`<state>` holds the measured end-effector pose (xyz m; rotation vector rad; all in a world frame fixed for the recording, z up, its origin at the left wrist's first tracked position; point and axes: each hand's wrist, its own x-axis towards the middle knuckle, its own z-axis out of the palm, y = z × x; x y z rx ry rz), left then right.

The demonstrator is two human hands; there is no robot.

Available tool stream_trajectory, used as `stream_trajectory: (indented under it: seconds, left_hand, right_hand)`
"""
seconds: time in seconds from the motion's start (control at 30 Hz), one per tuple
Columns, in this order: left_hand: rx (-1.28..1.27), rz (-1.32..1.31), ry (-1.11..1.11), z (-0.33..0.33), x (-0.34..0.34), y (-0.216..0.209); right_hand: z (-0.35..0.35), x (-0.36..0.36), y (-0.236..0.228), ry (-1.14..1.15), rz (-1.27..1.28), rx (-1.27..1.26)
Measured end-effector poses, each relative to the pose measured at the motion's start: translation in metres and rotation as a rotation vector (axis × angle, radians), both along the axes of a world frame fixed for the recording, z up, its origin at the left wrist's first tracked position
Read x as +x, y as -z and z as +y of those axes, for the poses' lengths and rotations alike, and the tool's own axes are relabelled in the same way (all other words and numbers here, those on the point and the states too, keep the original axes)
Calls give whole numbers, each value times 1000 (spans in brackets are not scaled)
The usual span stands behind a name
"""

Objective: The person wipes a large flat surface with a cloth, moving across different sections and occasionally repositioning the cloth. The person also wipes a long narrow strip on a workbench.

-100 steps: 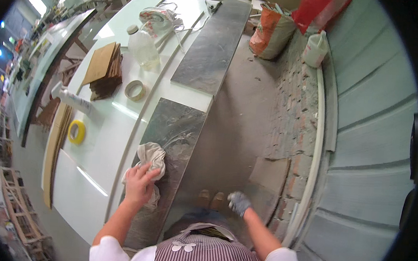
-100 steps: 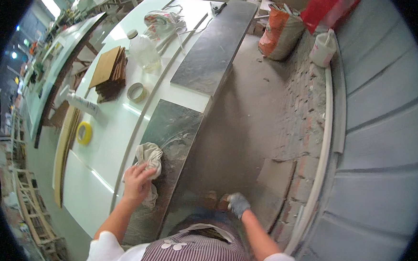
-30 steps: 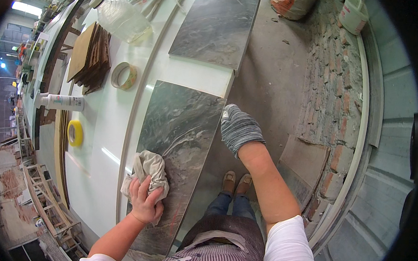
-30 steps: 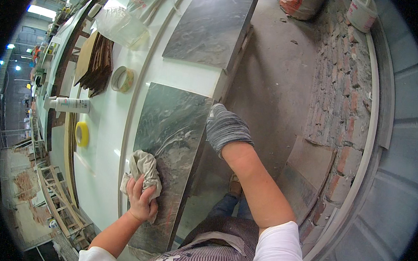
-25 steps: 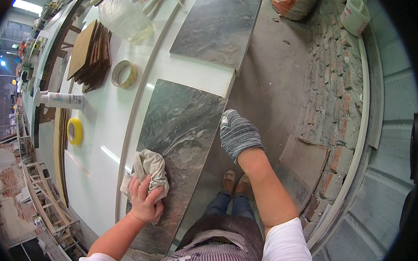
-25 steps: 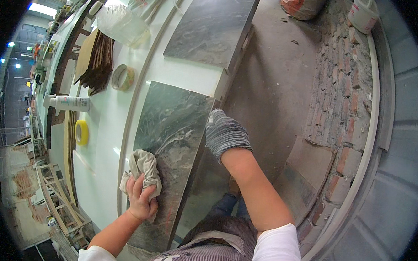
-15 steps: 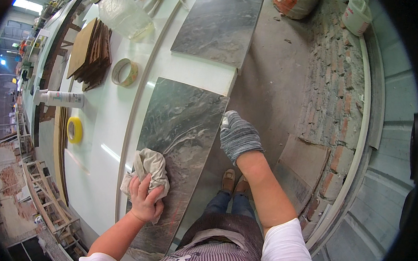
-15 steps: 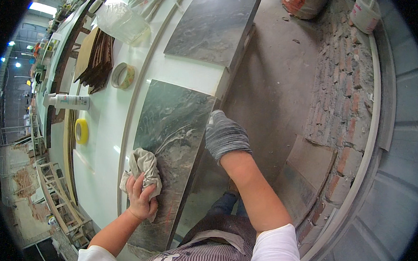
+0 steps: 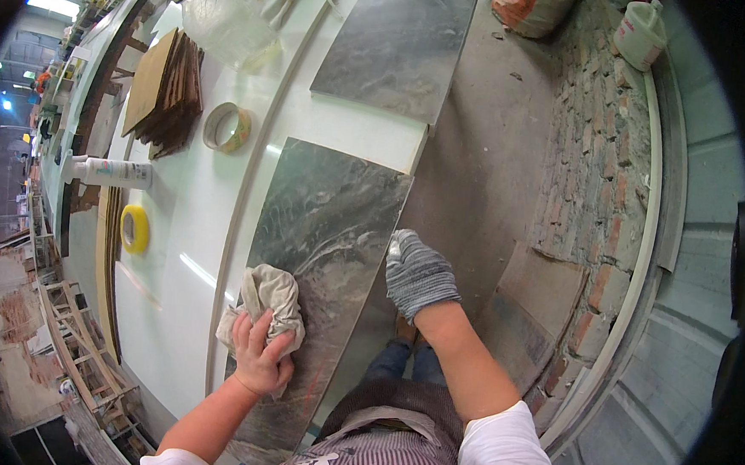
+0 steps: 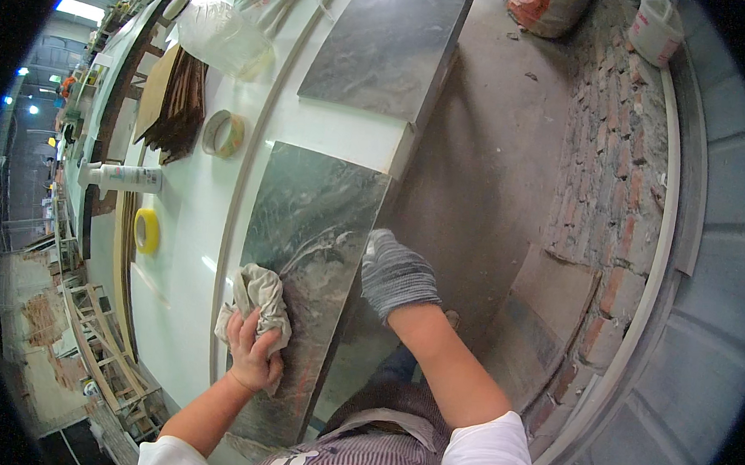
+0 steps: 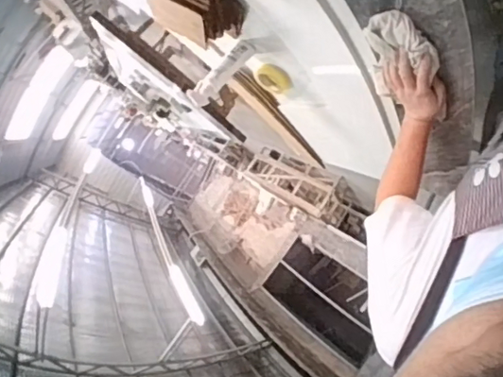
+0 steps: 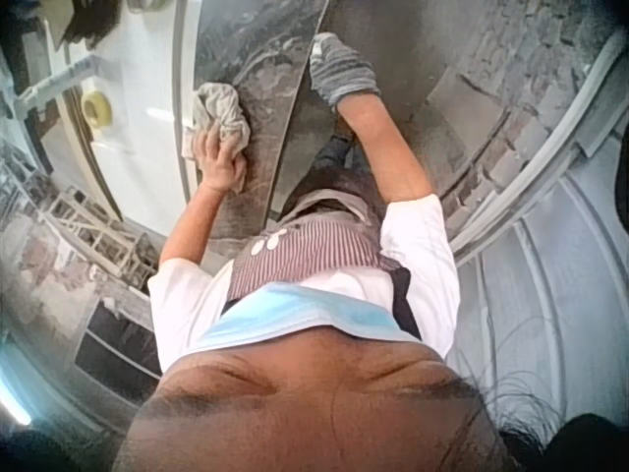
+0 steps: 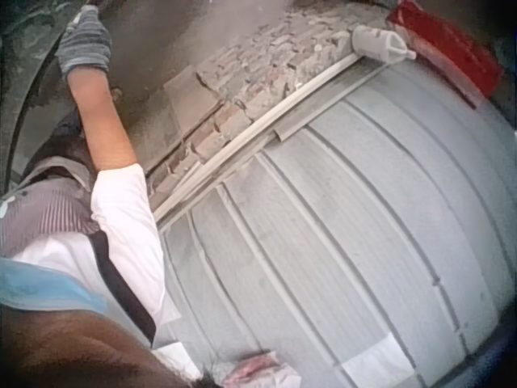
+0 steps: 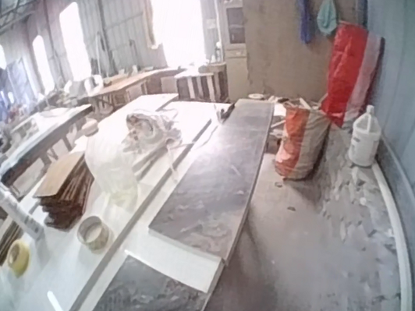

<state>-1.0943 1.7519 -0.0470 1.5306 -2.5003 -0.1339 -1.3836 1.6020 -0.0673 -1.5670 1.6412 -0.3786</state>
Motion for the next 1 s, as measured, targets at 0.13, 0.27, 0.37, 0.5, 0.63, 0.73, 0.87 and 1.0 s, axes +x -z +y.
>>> stream_trajectory:
  seconds: [0.13,0.27,0.37,0.5,0.63,0.73,0.87,1.0]
  left_hand:
    - [7,19,-10,-1,-2,-2]
    - [-11,18,-30,0,-3,-1]
    - [-10,24,-35,0,-3,-1]
    - [-28,25,-27,0,-2,0]
    - [-31,23,-40,0,-3,0]
    - [-31,24,-44,1,-3,1]
    - [-27,21,-40,0,-3,0]
    - [-17,25,-46,1,-4,-1]
  right_hand:
    - [12,3,0,-50,5,50]
    - [16,6,-1,-67,9,73]
    - [22,8,3,-55,3,40]
    - [29,12,7,-35,2,-3]
    - [38,16,6,-38,-8,17]
    - [50,19,8,-43,-33,18]
    - [69,25,13,-78,-46,15]
    - [87,33,12,-121,-28,71]
